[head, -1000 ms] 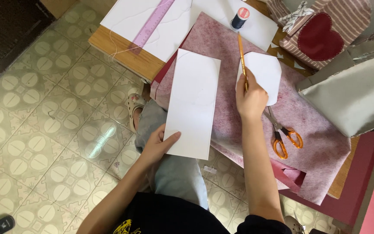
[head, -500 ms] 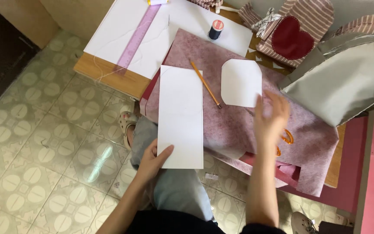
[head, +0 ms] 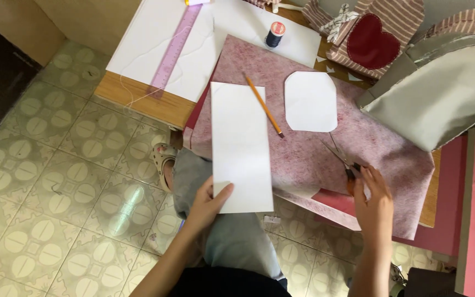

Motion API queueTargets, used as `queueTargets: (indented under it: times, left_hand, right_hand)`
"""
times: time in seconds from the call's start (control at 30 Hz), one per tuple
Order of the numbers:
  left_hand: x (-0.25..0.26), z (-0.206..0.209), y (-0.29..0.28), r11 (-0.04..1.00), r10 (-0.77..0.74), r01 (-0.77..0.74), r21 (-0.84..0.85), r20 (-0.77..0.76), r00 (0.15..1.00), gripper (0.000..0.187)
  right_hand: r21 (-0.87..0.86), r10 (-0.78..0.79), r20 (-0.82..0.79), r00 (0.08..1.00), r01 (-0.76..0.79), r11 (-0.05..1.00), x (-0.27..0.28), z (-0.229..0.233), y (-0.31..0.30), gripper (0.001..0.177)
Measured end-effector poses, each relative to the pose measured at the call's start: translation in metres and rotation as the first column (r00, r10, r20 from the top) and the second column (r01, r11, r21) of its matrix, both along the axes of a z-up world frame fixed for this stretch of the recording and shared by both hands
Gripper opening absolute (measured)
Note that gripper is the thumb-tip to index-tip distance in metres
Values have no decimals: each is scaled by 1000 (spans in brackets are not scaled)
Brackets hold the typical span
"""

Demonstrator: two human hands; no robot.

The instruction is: Trace a pattern onto paper and cut it out using scissors.

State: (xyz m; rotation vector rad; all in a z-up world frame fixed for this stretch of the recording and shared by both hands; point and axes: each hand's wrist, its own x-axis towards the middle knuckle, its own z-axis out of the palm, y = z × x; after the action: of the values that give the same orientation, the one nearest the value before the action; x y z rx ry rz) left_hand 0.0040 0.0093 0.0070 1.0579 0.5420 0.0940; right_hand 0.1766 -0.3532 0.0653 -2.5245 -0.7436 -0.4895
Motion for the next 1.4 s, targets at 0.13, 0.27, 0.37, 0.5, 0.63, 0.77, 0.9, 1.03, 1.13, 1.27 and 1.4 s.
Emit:
queueTargets:
  times: [0.13,0.27,0.37,0.5,0.63,0.77,0.9,1.03,1.13,1.27,1.4]
  left_hand:
    - [4,-10,-1,995,-97,95,43,40,994,37]
    - [-3,26,10,985,-159,165,42,-128,979,56]
    - [-6,4,7,994,-113,113,-7,-21,993,50]
    - [0,-17,5,992,-118,117,41,34,992,40]
    - [0,24,9,979,-195,200,40,-98,976,63]
    - [-3,11,6,976,-178,182,117,-45,983,78]
    - [-11,-32,-2,986,-132,128,104,38,990,78]
    - [-33,-9,-21,995,56,-54,79,-24,998,89]
    - [-52,4,-38,985,151,-151,87,5,988,85]
    - [-78,-45,-58,926,286,-335,172,257,923,60]
    - [-94,-65,-75,893,337,-417,169,362,869,35]
  right_hand:
    - [-11,-116,-87,989,115,993,-4,-2,-10,40]
    - [-14,-196,-211,958,197,980,-14,3,-9,48]
    - [-34,-188,-215,958,185,982,-15,0,-12,58]
    - [-90,-194,-138,971,183,979,-5,-12,-22,61]
    - [-133,-224,-144,964,205,970,-3,-15,-26,55]
    - [-133,-289,-112,951,274,952,-8,-20,-33,60]
    - [-126,-342,-66,937,332,935,-25,-20,-35,60]
    - [165,-371,-198,907,404,900,-56,-11,-19,58]
    - [532,-233,-336,912,388,752,-74,-20,-9,57]
    - [802,93,-559,824,510,310,-89,-42,3,46]
    - [868,376,-495,783,467,171,-104,-73,20,37]
